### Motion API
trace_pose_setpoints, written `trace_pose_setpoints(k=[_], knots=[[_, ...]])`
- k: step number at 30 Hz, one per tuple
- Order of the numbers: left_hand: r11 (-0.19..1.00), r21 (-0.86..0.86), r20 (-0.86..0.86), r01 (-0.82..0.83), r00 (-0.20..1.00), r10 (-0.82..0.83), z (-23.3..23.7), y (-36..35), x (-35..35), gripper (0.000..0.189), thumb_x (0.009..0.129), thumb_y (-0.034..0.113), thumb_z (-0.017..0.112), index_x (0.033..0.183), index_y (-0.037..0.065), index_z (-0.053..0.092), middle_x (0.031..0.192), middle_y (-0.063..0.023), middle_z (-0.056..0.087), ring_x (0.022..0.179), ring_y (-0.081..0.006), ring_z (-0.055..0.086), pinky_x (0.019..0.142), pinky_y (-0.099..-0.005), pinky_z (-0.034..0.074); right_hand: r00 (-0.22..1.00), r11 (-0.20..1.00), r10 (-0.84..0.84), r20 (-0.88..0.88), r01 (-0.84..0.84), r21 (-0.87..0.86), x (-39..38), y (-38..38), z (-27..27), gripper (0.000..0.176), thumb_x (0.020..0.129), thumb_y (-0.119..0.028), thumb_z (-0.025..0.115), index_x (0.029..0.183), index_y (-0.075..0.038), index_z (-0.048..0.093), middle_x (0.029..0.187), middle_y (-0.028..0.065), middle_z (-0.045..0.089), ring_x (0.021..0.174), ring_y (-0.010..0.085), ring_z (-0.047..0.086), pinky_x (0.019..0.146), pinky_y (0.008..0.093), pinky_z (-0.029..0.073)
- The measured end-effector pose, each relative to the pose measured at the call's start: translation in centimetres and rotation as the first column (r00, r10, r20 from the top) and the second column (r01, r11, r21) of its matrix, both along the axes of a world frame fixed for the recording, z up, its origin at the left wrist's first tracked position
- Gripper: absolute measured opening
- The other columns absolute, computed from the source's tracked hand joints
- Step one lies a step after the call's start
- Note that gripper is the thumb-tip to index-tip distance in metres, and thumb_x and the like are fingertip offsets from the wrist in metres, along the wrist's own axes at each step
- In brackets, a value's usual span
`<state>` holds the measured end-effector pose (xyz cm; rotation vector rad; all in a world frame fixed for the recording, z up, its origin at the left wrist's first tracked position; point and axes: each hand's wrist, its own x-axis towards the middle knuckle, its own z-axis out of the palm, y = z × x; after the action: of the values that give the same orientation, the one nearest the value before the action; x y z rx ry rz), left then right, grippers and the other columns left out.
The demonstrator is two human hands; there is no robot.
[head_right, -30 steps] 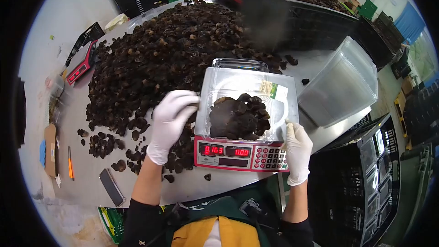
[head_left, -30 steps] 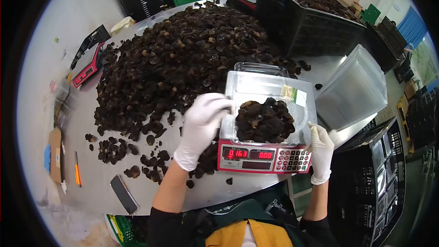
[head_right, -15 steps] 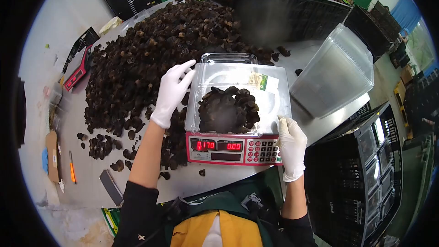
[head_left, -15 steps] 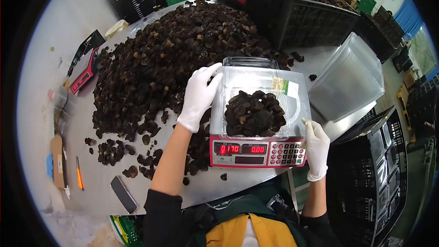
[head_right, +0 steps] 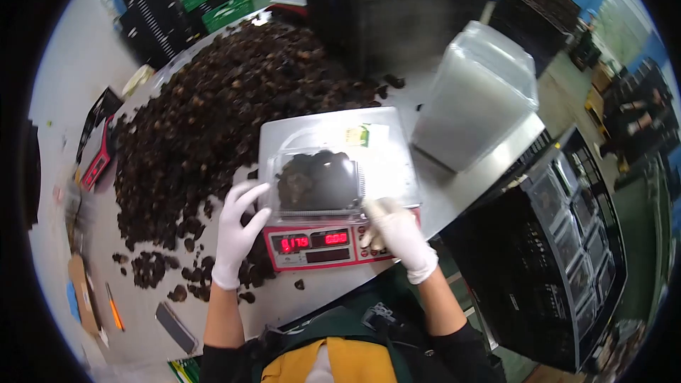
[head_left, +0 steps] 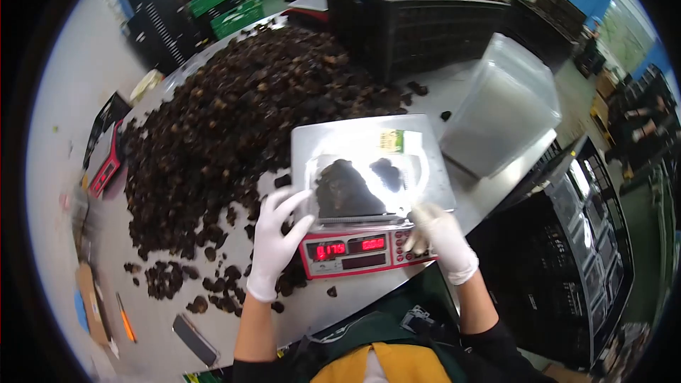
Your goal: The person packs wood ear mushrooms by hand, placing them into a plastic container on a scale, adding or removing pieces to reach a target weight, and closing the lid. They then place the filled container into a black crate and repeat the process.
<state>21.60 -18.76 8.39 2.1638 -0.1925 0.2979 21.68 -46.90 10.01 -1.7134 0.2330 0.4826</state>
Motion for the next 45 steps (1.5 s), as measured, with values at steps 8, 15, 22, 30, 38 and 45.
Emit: trace_pose_setpoints(k=[8,15,22,30,38,45], knots=[[0.661,-0.711,-0.415,-0.239,0.902,-0.12,-0.1,-1.6,-2.0,0.06,0.082,-0.003,0.055,0.139,0.004,0.04,0.091,-0.0088,0.061,0.076,-0.0165,0.062,0.066,-0.0282,0.054,0.996,0.897,-0.085,-0.019,0.085,0.434,-0.8,1.6,-2.1,0.022,0.098,-0.02,0.051,0.097,0.002,0.052,0.076,0.012,0.069,0.053,0.0092,0.061,0.047,0.0204,0.048],[0.669,-0.726,-0.315,-0.159,0.942,-0.118,-1.4,-1.7,-2.8,0.071,0.078,-0.004,0.059,0.143,0.01,0.034,0.083,-0.0056,0.058,0.07,-0.0132,0.058,0.063,-0.0273,0.05,0.981,0.85,-0.186,0.052,0.134,0.51,0.8,2.5,-5.1,0.013,0.097,-0.012,0.046,0.092,-0.001,0.051,0.069,0.0108,0.065,0.053,0.011,0.062,0.045,0.0205,0.048],[0.645,-0.761,-0.207,-0.061,0.967,-0.152,-3.8,-4.2,-3.7,0.058,0.082,-0.008,0.053,0.137,0.005,0.043,0.083,-0.0054,0.06,0.077,-0.0152,0.06,0.073,-0.029,0.05,0.912,0.898,-0.359,0.197,0.279,0.341,-2.2,0.0,-1.6,0.017,0.097,-0.016,0.049,0.093,0.0,0.055,0.068,0.0069,0.064,0.056,0.0102,0.061,0.052,0.024,0.048],[0.761,-0.638,-0.419,-0.116,0.881,-0.217,2.8,-7.5,-6.0,0.049,0.09,0.01,0.061,0.136,0.003,0.046,0.11,-0.0082,0.06,0.098,-0.0205,0.059,0.084,-0.032,0.051,0.317,0.732,-0.582,0.749,0.604,0.313,-10.0,-23.8,9.7,0.015,0.087,-0.014,0.056,0.077,-0.003,0.059,0.07,0.0015,0.059,0.053,0.0089,0.054,0.047,0.0239,0.042],[0.796,-0.601,-0.418,-0.069,0.876,-0.239,1.4,-7.0,-6.9,0.029,0.092,0.008,0.058,0.117,-0.005,0.06,0.107,-0.0087,0.065,0.098,-0.02,0.061,0.088,-0.0295,0.049,0.764,0.345,-0.467,0.446,0.621,-0.703,-4.7,-46.5,0.0,0.047,0.093,-0.048,0.057,0.09,-0.002,0.064,0.064,0.0078,0.064,0.053,0.0219,0.059,0.049,0.0382,0.048],[0.827,-0.56,-0.336,-0.05,0.926,-0.172,-1.3,-3.2,-6.2,0.024,0.087,-0.006,0.052,0.107,-0.006,0.065,0.094,-0.0084,0.067,0.087,-0.0146,0.063,0.081,-0.0262,0.049,0.645,0.603,-0.731,0.222,0.763,-0.231,-2.1,-40.0,1.4,0.037,0.09,-0.038,0.066,0.086,-0.001,0.059,0.072,0.0123,0.067,0.056,0.0186,0.062,0.051,0.0327,0.052]])
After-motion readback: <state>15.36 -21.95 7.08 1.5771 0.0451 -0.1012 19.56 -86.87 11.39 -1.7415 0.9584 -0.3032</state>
